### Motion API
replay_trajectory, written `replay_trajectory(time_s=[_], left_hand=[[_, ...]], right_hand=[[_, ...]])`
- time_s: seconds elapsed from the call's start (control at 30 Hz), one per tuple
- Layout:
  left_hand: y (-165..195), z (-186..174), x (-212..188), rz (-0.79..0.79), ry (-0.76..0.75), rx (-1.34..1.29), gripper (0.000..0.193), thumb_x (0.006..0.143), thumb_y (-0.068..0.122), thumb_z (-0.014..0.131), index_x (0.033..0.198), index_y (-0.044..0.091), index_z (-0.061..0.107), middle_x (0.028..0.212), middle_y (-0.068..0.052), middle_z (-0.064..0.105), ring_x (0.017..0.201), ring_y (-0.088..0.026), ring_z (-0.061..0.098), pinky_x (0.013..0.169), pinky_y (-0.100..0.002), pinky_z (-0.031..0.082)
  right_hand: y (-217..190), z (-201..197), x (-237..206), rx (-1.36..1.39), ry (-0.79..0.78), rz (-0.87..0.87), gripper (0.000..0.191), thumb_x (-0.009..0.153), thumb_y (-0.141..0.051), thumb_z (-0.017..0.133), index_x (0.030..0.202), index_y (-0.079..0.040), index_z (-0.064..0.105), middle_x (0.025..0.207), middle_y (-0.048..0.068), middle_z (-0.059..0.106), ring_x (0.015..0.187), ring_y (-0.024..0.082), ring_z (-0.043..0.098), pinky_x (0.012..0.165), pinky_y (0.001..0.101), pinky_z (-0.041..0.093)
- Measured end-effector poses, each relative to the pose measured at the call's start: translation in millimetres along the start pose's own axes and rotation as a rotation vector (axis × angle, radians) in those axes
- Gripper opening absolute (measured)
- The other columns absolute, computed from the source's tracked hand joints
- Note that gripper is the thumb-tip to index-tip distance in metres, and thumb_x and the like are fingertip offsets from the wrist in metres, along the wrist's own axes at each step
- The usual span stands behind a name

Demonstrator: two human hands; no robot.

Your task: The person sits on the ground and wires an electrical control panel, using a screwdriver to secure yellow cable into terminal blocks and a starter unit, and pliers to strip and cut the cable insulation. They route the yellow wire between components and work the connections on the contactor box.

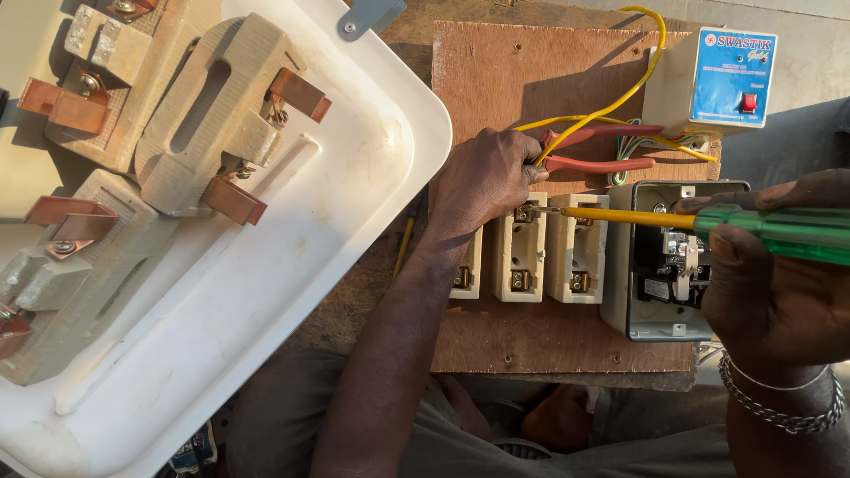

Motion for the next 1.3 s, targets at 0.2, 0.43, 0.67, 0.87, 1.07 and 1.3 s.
replay_trajectory(time_s=[0.2, 0.43, 0.67, 0.87, 1.07, 1.3], left_hand=[[3, 3, -3, 0.016, 0.015, -0.024, 0.027, 0.082, 0.036, 0.080, 0.098, 0.015, 0.079, 0.079, -0.012, 0.076, 0.077, -0.029, 0.076, 0.072, -0.045, 0.058], [7, 1, -12, 0.007, 0.000, -0.037, 0.026, 0.083, 0.035, 0.080, 0.100, 0.015, 0.080, 0.079, -0.013, 0.076, 0.076, -0.028, 0.076, 0.073, -0.045, 0.057], [6, 2, -19, 0.041, 0.018, -0.044, 0.029, 0.082, 0.035, 0.082, 0.101, 0.014, 0.080, 0.079, -0.015, 0.075, 0.073, -0.031, 0.074, 0.072, -0.045, 0.056], [0, 5, -18, 0.045, 0.047, -0.080, 0.026, 0.077, 0.034, 0.083, 0.092, 0.013, 0.081, 0.080, -0.013, 0.075, 0.074, -0.029, 0.075, 0.070, -0.044, 0.056], [-2, 5, -20, 0.059, 0.049, -0.048, 0.025, 0.080, 0.032, 0.084, 0.093, 0.010, 0.081, 0.078, -0.015, 0.075, 0.074, -0.029, 0.074, 0.072, -0.044, 0.057], [-2, 10, -20, 0.004, -0.003, -0.075, 0.024, 0.084, 0.032, 0.081, 0.096, 0.012, 0.080, 0.076, -0.013, 0.075, 0.070, -0.025, 0.075, 0.070, -0.042, 0.057]], right_hand=[[-32, 2, 15, -0.055, -0.017, -0.141, 0.043, 0.109, -0.011, 0.071, 0.135, -0.001, 0.039, 0.116, 0.019, 0.059, 0.099, 0.028, 0.073, 0.089, 0.0318, 0.062], [-45, -5, 12, -0.077, 0.099, -0.217, 0.071, 0.111, -0.014, 0.072, 0.157, -0.012, 0.017, 0.126, 0.019, 0.056, 0.102, 0.026, 0.070, 0.093, 0.0308, 0.061], [-61, -5, 17, 0.000, 0.156, -0.247, 0.072, 0.111, -0.010, 0.075, 0.155, -0.014, 0.019, 0.130, 0.020, 0.051, 0.104, 0.027, 0.068, 0.092, 0.0304, 0.061], [-75, -3, 21, -0.030, 0.152, -0.257, 0.072, 0.106, -0.010, 0.077, 0.150, -0.012, 0.021, 0.125, 0.022, 0.048, 0.106, 0.029, 0.064, 0.089, 0.0325, 0.062], [-82, -2, 31, -0.040, 0.149, -0.264, 0.071, 0.100, -0.009, 0.079, 0.145, -0.010, 0.023, 0.121, 0.023, 0.045, 0.109, 0.030, 0.061, 0.085, 0.0347, 0.063], [-92, 5, 35, 0.128, 0.048, -0.229, 0.062, 0.108, -0.002, 0.070, 0.147, -0.017, 0.024, 0.126, 0.017, 0.052, 0.115, 0.019, 0.066, 0.092, 0.0329, 0.063]])
Point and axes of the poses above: each hand's wrist, its own x-axis towards the middle knuckle, its own z-axis out of the palm, y = z × x, the point moved 8 cm from there along x, towards the middle knuckle
